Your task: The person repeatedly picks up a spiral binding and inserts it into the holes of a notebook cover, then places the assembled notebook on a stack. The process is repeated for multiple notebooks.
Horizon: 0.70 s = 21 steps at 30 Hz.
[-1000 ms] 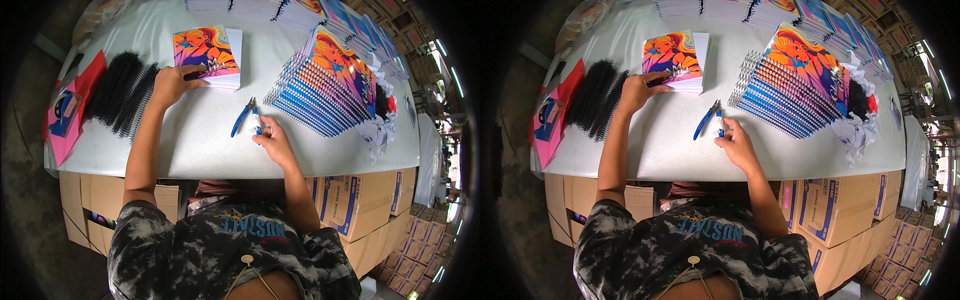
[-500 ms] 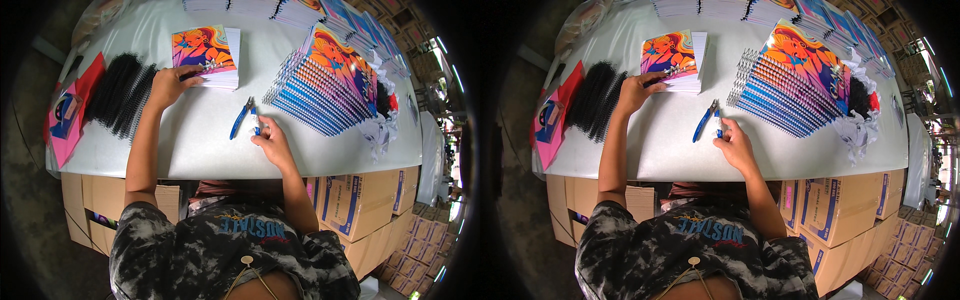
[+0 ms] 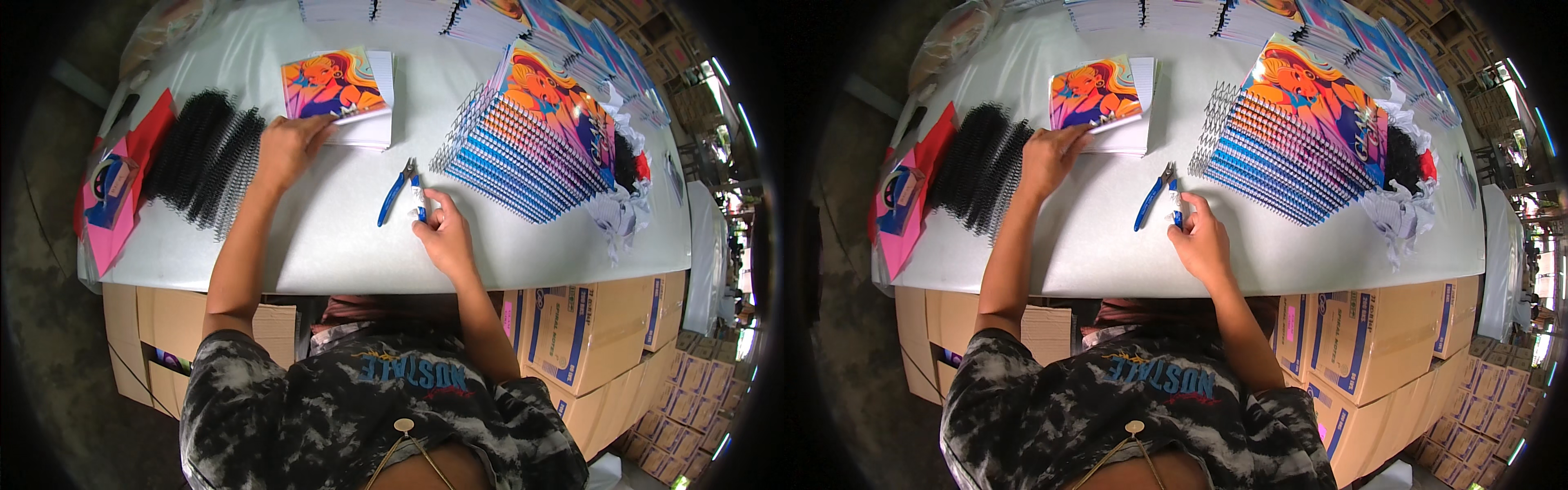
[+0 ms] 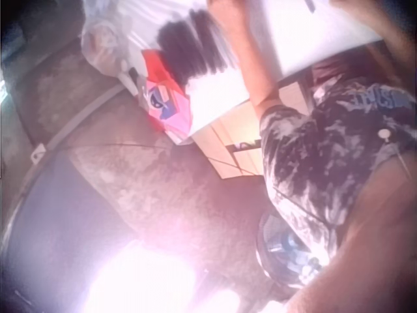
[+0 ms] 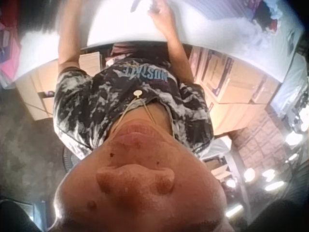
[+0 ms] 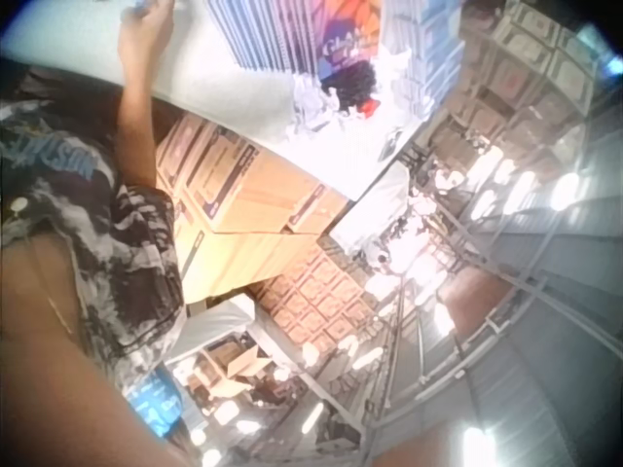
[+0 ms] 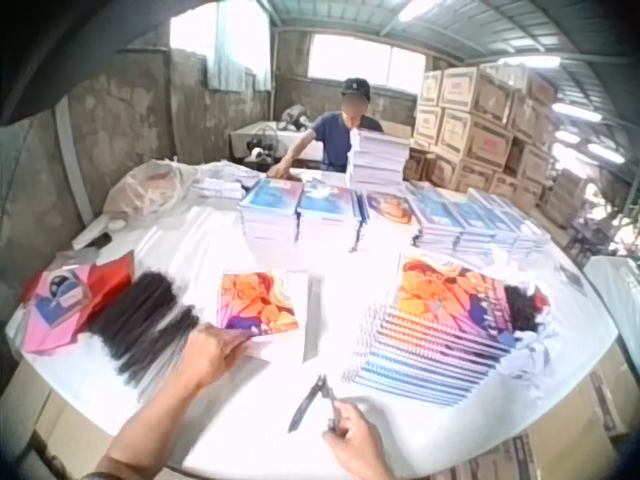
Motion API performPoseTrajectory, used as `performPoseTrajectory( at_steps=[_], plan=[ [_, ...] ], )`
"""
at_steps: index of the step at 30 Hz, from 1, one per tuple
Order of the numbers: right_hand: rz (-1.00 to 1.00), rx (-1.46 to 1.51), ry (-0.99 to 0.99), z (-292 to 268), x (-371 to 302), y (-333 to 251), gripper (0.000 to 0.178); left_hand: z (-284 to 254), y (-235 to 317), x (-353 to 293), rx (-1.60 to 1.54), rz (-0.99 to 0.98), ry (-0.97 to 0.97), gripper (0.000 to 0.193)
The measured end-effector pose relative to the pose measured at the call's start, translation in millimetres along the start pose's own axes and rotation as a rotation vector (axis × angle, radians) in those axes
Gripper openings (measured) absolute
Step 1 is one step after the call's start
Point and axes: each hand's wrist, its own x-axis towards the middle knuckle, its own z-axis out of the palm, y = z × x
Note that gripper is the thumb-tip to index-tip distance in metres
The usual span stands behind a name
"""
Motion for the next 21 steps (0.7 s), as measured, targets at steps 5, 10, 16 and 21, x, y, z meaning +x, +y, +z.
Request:
performPoseTrajectory(
  at_steps=[5, 10, 16, 21],
  plan=[
    [-0.273, -0.439, 0.286, 10, 0, -29, 0.057, 4, 27, -7, 0.029, 0.123, 0.067, 0.018],
    [-0.682, -0.560, 0.205, 25, 28, -66, 0.063, 7, 27, -8, -0.011, 0.187, 0.090, 0.021],
    [-0.881, -0.670, 0.025, 45, 93, -102, 0.079, 2, 11, -8, 0.030, 0.226, 0.036, 0.023],
    [-0.911, -0.676, -0.194, 59, 132, -117, 0.080, -36, -25, -5, -0.133, 0.030, 0.314, 0.016]
  ],
)
